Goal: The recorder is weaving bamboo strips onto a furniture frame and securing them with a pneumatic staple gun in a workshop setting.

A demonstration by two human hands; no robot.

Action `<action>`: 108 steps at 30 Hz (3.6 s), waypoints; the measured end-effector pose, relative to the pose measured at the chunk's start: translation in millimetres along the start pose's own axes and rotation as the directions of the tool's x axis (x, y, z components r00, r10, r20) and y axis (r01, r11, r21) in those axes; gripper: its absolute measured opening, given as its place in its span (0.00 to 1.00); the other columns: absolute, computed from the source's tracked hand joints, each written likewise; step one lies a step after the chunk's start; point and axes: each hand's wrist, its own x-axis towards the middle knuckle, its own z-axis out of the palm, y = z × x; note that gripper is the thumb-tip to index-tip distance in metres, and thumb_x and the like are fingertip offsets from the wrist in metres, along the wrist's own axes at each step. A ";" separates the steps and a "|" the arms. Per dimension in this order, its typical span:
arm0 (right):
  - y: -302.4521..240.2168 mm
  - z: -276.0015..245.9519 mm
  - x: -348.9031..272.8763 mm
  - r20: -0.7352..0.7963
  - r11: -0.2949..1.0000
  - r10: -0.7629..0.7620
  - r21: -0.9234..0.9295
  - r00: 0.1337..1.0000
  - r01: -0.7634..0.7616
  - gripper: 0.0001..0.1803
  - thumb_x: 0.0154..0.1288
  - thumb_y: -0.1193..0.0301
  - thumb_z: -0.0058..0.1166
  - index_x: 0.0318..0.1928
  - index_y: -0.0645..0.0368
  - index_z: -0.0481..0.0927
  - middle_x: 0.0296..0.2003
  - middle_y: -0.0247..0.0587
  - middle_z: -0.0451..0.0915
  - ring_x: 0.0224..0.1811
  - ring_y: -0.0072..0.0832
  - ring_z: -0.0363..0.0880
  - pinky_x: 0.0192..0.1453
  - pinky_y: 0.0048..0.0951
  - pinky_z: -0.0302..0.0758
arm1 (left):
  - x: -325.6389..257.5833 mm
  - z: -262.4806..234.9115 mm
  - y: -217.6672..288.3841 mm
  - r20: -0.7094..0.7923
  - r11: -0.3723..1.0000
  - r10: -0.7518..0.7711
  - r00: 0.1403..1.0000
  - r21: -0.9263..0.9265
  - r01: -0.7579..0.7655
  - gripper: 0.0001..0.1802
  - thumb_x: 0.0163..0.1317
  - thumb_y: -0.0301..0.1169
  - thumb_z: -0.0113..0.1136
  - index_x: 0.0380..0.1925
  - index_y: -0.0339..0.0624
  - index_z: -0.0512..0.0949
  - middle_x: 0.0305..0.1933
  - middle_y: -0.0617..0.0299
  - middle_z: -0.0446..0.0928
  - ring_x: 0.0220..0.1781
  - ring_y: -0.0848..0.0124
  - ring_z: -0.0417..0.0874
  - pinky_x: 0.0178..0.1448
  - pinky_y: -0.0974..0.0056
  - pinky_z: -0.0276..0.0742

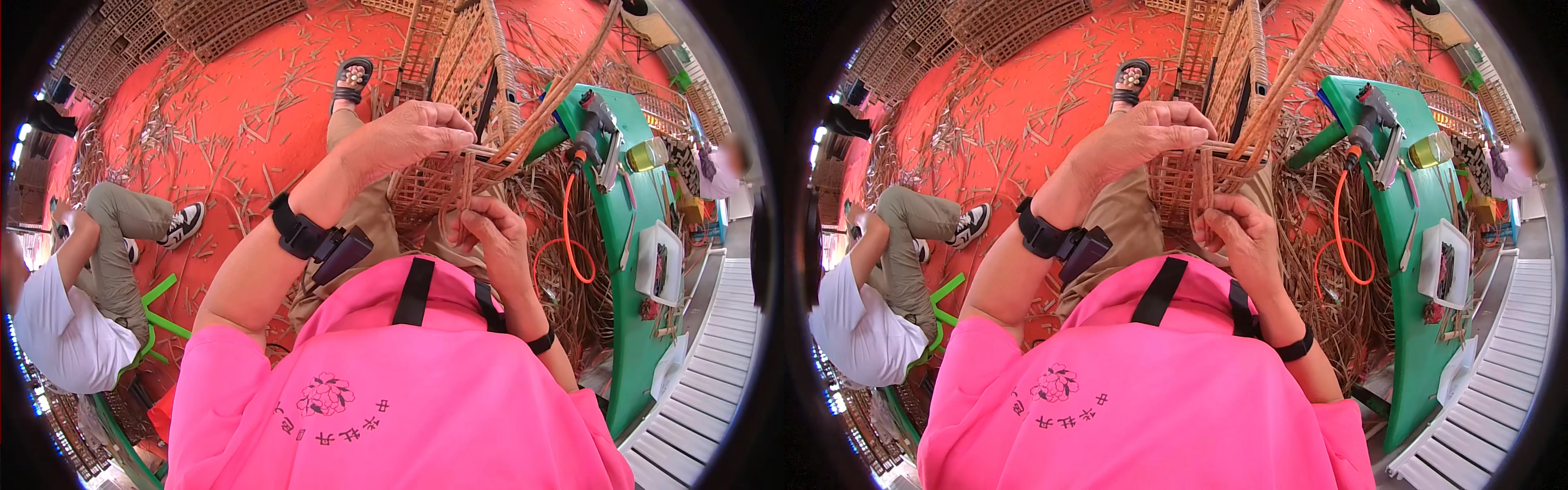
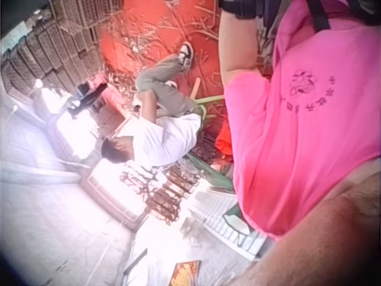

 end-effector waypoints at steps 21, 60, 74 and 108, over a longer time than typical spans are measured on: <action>29.0 3.2 12.2 -0.087 0.997 -0.064 0.037 0.994 0.067 0.10 0.70 0.74 0.52 0.47 0.67 0.77 0.33 0.41 0.82 0.31 0.22 0.82 0.32 0.19 0.77 | -1.1 0.0 1.3 0.010 1.000 -0.006 1.000 -0.024 0.006 0.17 0.67 0.41 0.57 0.45 0.39 0.81 0.36 0.71 0.75 0.40 0.81 0.73 0.45 0.73 0.67; 16.4 24.9 7.1 -0.200 0.969 -0.243 -0.007 0.949 0.247 0.16 0.70 0.76 0.52 0.57 0.63 0.74 0.29 0.34 0.80 0.27 0.16 0.78 0.27 0.14 0.70 | -1.6 -1.0 -0.8 -0.026 0.997 -0.019 0.999 -0.074 0.017 0.16 0.65 0.40 0.60 0.44 0.39 0.81 0.33 0.72 0.75 0.36 0.82 0.73 0.43 0.73 0.68; 26.2 20.7 24.3 -0.254 0.956 -0.220 0.134 0.942 0.260 0.13 0.69 0.74 0.55 0.52 0.63 0.77 0.29 0.36 0.81 0.25 0.18 0.79 0.25 0.15 0.69 | -6.0 1.6 3.9 -0.032 0.988 -0.033 0.999 -0.149 0.028 0.13 0.63 0.38 0.62 0.39 0.40 0.81 0.32 0.72 0.76 0.36 0.82 0.73 0.43 0.73 0.67; 24.2 30.2 24.8 -0.305 0.955 -0.117 0.225 0.945 0.191 0.12 0.66 0.71 0.60 0.45 0.66 0.80 0.25 0.35 0.79 0.23 0.19 0.77 0.27 0.20 0.77 | -1.8 -0.2 -0.8 -0.005 0.992 0.004 1.000 -0.129 -0.005 0.14 0.64 0.41 0.61 0.42 0.45 0.79 0.36 0.75 0.74 0.39 0.84 0.71 0.43 0.74 0.65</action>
